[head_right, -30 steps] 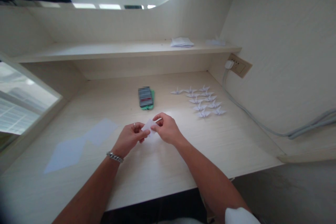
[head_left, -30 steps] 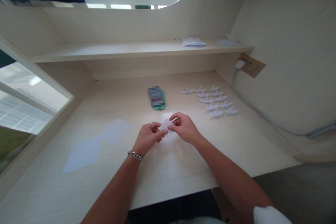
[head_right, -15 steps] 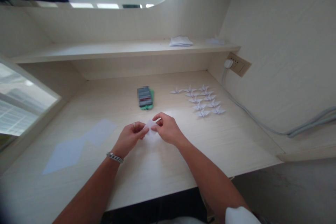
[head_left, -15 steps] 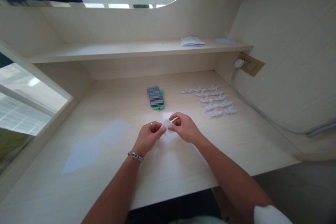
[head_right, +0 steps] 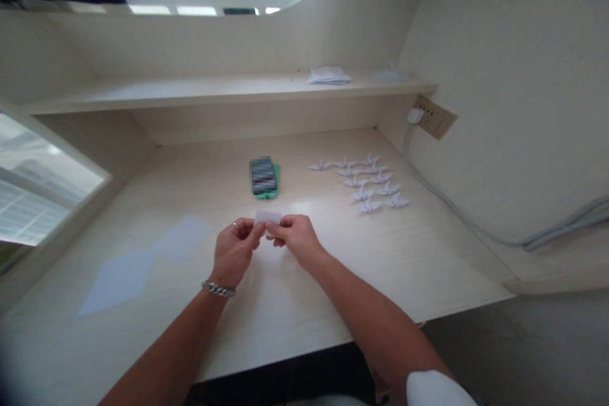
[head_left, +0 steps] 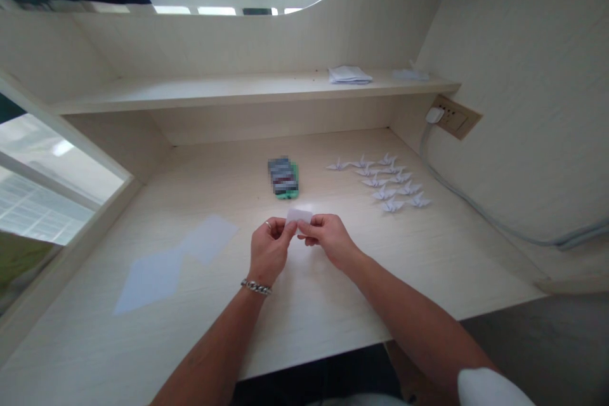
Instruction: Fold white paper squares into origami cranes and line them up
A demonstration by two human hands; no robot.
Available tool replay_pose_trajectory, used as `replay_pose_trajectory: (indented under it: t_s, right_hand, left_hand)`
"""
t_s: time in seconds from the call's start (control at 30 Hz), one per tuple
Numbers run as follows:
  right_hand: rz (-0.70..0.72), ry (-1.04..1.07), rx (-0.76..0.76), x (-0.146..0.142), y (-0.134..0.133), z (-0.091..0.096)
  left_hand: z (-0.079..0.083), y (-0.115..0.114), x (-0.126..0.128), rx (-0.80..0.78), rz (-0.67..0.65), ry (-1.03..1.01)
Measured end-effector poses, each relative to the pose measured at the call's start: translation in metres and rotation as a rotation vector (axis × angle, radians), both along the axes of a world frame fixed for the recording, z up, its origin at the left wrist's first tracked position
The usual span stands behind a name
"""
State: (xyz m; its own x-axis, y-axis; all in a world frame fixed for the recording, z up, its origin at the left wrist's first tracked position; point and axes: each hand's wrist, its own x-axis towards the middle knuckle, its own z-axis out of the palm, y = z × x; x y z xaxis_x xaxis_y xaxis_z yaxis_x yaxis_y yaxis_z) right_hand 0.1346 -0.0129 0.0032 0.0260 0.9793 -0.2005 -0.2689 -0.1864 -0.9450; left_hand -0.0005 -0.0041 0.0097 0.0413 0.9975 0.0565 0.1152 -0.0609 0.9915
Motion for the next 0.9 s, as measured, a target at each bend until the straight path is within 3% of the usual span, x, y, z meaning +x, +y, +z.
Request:
replay_pose_trajectory:
  t_s: [0.3, 0.6, 0.8, 0.9]
  right_hand:
    - [-0.213, 0.149, 0.004, -0.001, 0.003, -0.001]
    - [-0.2, 0.173, 0.057, 0.0, 0.006, -0.002]
    - [-0.445, 0.175, 0.068, 0.023, 0.012, 0.002]
    - [-0.286, 0.082, 0.067, 0.021, 0.01, 0.001]
  left_hand:
    - [-0.001, 0.0, 0.003, -0.039, 0.01, -0.021]
    - [0.001, -0.001, 0.005, -0.062, 0.017, -0.063]
    - [-0.002, -0.001, 0.001, -0.071, 0.048, -0.083]
    - [-0.003, 0.0, 0.001, -0.056, 0.068, -0.104]
